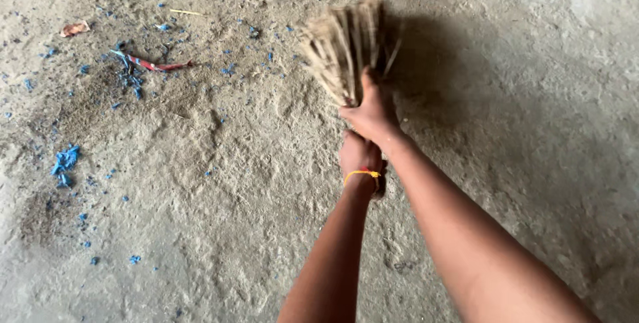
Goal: The person sweeps debris and dust on a concrete floor using a small hand broom.
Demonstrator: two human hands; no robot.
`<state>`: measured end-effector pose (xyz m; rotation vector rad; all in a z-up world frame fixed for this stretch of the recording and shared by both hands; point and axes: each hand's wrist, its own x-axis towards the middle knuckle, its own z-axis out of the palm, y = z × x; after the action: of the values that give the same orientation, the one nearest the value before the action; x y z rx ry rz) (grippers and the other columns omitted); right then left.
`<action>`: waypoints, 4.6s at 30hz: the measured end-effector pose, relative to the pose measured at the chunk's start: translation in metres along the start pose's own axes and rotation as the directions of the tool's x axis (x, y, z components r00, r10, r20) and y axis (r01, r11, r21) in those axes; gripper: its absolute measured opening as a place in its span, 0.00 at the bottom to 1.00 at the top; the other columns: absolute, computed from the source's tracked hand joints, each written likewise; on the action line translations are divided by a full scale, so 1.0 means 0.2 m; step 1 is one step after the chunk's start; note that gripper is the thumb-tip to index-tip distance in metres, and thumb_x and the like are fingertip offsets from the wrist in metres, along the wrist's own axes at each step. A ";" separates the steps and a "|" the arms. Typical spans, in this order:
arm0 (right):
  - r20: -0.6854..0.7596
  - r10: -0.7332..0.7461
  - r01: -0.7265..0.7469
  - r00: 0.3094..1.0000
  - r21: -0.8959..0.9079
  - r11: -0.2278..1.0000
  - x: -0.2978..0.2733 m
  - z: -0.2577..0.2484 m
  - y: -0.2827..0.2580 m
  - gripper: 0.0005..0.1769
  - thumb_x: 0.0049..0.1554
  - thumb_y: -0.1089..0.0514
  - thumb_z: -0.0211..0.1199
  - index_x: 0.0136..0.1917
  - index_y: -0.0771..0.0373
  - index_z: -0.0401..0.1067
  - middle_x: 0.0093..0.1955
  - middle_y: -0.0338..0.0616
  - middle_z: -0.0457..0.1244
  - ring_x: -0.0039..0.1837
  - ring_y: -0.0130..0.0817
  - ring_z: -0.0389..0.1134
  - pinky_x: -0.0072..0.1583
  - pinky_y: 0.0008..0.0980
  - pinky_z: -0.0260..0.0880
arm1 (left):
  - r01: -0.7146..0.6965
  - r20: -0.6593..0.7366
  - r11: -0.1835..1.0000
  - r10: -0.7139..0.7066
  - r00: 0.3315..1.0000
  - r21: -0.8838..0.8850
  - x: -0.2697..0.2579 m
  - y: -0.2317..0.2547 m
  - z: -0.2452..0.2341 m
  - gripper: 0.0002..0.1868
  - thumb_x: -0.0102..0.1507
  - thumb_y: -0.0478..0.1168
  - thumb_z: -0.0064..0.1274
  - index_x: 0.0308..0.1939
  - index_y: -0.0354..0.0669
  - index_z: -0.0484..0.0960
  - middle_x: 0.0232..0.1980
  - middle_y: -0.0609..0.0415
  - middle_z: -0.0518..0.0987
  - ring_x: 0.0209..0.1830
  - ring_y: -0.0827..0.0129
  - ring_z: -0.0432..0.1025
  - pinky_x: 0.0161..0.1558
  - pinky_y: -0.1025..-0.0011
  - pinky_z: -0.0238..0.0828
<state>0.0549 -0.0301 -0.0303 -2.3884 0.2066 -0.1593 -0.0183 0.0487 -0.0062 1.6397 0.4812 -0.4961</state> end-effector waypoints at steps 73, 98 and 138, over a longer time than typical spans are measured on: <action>-0.057 0.079 -0.078 0.995 0.035 0.996 -0.09 -0.12 -0.16 0.58 0.42 0.50 0.75 0.80 0.65 0.54 0.65 0.59 0.67 0.65 0.46 0.70 0.64 0.35 0.69 | -0.141 -0.013 0.975 0.145 0.989 0.172 -0.11 0.04 -0.12 0.26 0.64 0.52 0.46 0.50 0.28 0.71 0.45 0.27 0.82 0.45 0.36 0.80 0.47 0.49 0.77; -0.197 0.106 -0.089 0.975 0.092 0.992 0.00 -0.10 0.04 0.57 0.42 0.50 0.75 0.79 0.63 0.54 0.61 0.57 0.68 0.60 0.46 0.72 0.62 0.37 0.71 | -0.140 0.062 0.959 0.128 0.990 0.248 0.04 0.04 0.03 0.25 0.64 0.52 0.49 0.50 0.31 0.70 0.42 0.30 0.82 0.37 0.43 0.83 0.40 0.51 0.81; -0.099 0.145 -0.141 0.985 0.045 0.989 -0.09 -0.08 0.08 0.51 0.42 0.51 0.75 0.75 0.66 0.60 0.55 0.58 0.70 0.55 0.48 0.73 0.58 0.40 0.72 | -0.053 0.051 0.976 0.043 0.998 0.209 -0.01 -0.03 0.04 0.19 0.66 0.45 0.42 0.48 0.29 0.69 0.43 0.30 0.82 0.36 0.42 0.83 0.36 0.50 0.82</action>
<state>0.0337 -0.0487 -0.0299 -2.3197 0.4179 -0.2156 -0.0240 0.0411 -0.0112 1.8338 0.3630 -0.5627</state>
